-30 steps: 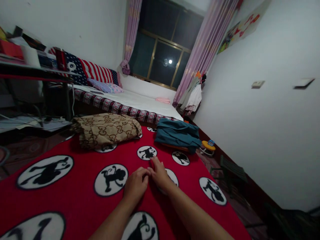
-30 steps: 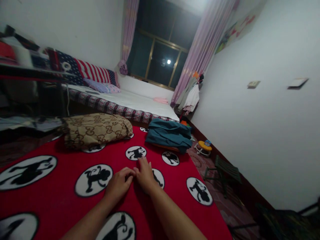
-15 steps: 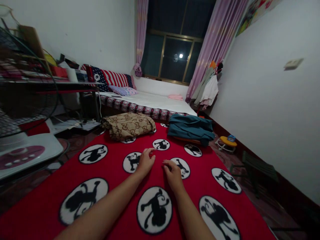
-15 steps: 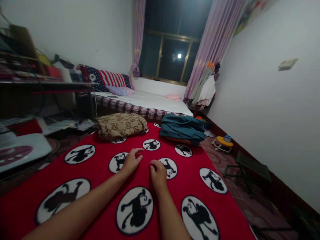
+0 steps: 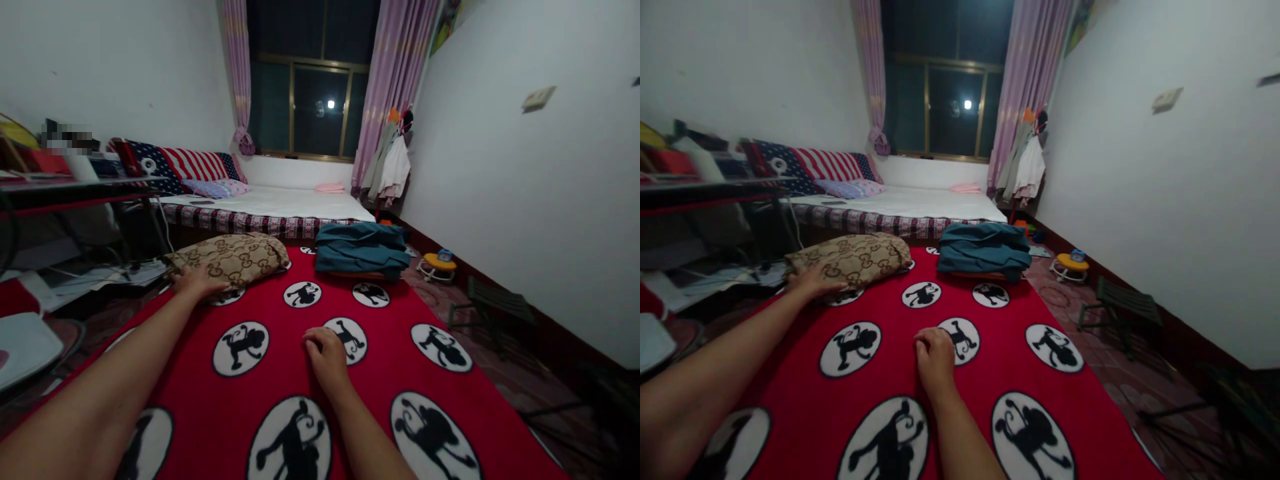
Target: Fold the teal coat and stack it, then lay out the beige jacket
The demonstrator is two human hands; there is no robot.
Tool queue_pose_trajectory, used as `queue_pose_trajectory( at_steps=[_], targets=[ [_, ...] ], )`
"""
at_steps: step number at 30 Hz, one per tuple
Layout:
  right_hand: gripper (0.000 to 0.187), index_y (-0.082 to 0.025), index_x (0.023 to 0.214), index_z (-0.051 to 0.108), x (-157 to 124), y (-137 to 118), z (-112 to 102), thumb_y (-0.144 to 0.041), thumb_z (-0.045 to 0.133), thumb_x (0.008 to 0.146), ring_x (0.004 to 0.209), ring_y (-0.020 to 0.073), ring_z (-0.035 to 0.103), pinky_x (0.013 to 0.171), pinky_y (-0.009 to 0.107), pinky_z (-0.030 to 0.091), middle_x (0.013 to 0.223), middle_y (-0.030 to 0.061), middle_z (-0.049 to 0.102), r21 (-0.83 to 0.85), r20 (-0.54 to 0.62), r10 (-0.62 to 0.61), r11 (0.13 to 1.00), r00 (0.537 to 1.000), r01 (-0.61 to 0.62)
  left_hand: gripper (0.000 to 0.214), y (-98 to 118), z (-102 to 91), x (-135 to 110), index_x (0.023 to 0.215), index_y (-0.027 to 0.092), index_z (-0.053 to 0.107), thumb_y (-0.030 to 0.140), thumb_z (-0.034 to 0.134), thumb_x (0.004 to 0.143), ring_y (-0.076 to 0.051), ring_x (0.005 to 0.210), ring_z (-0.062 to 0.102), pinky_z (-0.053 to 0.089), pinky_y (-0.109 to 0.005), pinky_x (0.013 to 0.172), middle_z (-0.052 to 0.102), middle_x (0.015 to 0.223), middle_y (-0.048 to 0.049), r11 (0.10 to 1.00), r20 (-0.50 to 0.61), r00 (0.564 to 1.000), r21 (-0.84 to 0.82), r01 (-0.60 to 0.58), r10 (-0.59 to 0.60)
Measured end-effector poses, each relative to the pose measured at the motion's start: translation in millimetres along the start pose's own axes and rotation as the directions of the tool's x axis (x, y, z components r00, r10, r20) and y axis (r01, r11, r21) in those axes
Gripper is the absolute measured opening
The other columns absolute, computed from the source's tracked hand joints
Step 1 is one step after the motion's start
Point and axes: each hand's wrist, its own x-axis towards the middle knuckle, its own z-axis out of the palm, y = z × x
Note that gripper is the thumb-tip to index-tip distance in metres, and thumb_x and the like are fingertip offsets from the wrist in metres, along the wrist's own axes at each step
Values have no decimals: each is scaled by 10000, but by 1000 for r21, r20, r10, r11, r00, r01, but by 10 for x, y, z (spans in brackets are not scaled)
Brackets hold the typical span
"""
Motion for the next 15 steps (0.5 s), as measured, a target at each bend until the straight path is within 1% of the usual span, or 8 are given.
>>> queue_pose_trajectory(
  at_steps=[4,6,8,10,11,13,14,15],
  targets=[
    [219,-210,771,715,13,-20,11,-72,546,748,885,188,614,872,331,431,862,28,716,-49,-6,14,999,1000,-15,683,-1,20,24,1292,176,492,534,690,746,-333,1082,558,463,-394,868,584,1187,-123,991,-40,999,131,-19,24],
    [219,-214,757,713,13,-33,18,-78,541,754,878,187,614,868,333,431,847,25,712,-60,-11,23,998,1000,-24,550,120,-158,31,1259,174,531,413,678,786,-275,1039,564,460,-341,860,612,1100,-74,981,-108,989,177,-81,101],
    [206,-214,748,710,11,-35,28,-95,541,756,870,190,617,859,337,436,830,28,709,-42,-15,41,998,999,-41,410,335,-489,29,1215,171,573,258,616,817,-236,1051,526,437,-319,880,591,1074,-34,952,-218,943,236,-197,250],
    [187,-207,791,709,19,-16,38,-137,537,770,863,192,625,841,336,453,840,38,708,44,-46,72,997,996,-70,347,603,-919,-18,1147,137,611,144,530,810,-219,1120,455,382,-329,935,549,1054,-5,885,-300,845,294,-360,443],
    [178,-199,832,705,32,4,40,-175,536,785,870,194,630,829,333,464,866,47,707,116,-80,98,989,992,-88,341,734,-1133,-79,1135,119,614,144,467,828,-223,1175,407,346,-354,966,528,1062,6,833,-335,767,306,-461,547],
    [221,-180,941,678,81,60,19,-291,532,819,897,204,642,787,326,492,936,75,698,306,-175,191,943,966,-131,357,936,-1471,-324,1063,89,636,181,346,876,-240,1269,319,255,-442,1022,504,1110,16,675,-363,571,325,-663,736],
    [279,-172,988,655,114,95,-10,-360,524,829,910,212,649,754,324,507,977,91,689,415,-223,266,896,938,-156,341,990,-1563,-522,1025,103,654,218,370,876,-247,1286,315,223,-491,1046,515,1144,14,582,-343,481,319,-748,807],
    [344,-167,1023,632,147,131,-55,-428,508,836,921,222,656,721,324,518,1015,106,679,521,-258,350,835,901,-175,299,1004,-1592,-772,993,134,671,244,425,864,-247,1283,341,213,-522,1064,543,1171,5,503,-313,416,286,-816,854]
  ],
)
